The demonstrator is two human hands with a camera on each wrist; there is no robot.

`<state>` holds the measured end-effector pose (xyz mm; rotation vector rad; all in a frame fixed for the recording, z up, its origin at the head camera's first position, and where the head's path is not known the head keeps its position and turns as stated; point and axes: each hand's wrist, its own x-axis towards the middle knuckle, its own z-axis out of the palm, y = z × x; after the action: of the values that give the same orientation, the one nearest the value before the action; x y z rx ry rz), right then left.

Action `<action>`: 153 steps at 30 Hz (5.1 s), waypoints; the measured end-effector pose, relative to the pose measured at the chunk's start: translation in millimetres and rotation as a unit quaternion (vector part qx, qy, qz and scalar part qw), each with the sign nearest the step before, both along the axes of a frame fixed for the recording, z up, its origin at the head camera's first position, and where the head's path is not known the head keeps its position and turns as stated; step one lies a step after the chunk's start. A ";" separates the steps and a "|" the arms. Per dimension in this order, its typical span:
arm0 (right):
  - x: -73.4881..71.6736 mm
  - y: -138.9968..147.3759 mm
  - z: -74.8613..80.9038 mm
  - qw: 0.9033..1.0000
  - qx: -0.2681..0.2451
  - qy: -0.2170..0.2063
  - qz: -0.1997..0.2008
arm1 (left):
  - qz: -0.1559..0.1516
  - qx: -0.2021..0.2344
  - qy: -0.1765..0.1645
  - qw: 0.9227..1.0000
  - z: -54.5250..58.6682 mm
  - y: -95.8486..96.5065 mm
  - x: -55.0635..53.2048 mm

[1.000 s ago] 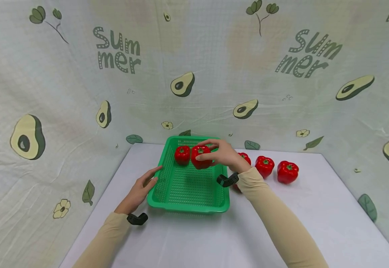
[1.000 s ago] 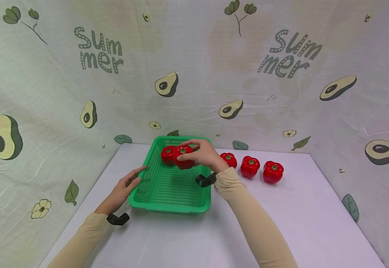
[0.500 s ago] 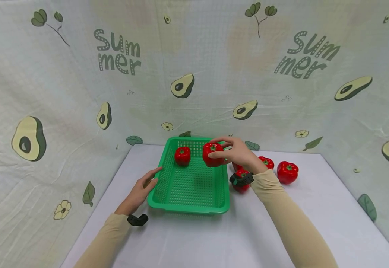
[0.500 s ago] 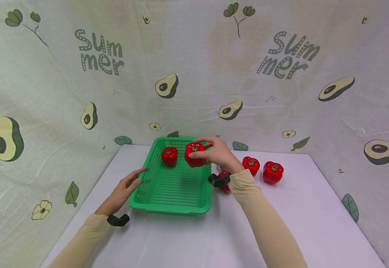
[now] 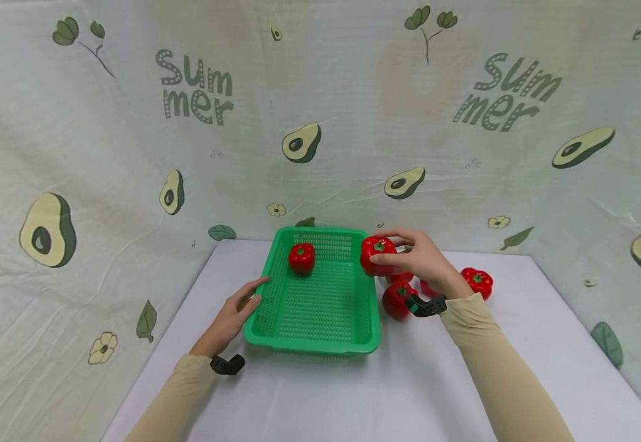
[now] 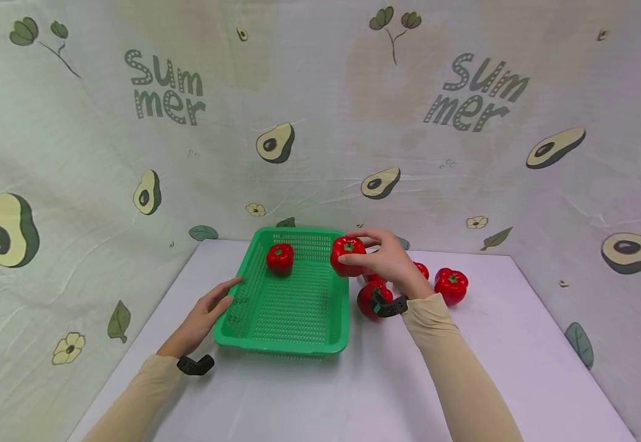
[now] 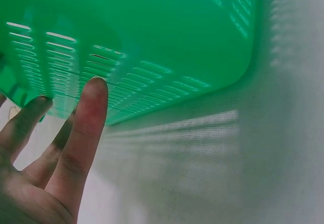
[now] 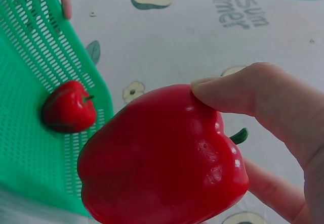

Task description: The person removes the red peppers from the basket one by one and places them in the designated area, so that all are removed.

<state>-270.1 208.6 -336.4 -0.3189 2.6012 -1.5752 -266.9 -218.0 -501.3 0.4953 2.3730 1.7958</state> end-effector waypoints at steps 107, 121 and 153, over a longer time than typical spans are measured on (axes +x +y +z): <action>61.9 108.1 -106.2 0.985 0.024 -0.101 -0.139 | -0.003 0.001 0.008 1.000 -3.8 1.5 0.8; 59.2 81.5 -53.5 0.966 0.198 0.019 -0.164 | -0.004 -0.007 0.009 1.000 0.0 8.2 -2.7; -5.3 -58.6 -43.3 0.996 0.011 0.075 -0.056 | -0.002 0.006 0.022 1.000 1.4 3.3 2.1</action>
<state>-275.4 150.0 -379.7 -0.3050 2.7934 -1.6151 -264.8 -214.6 -499.8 0.5448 2.3900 1.8169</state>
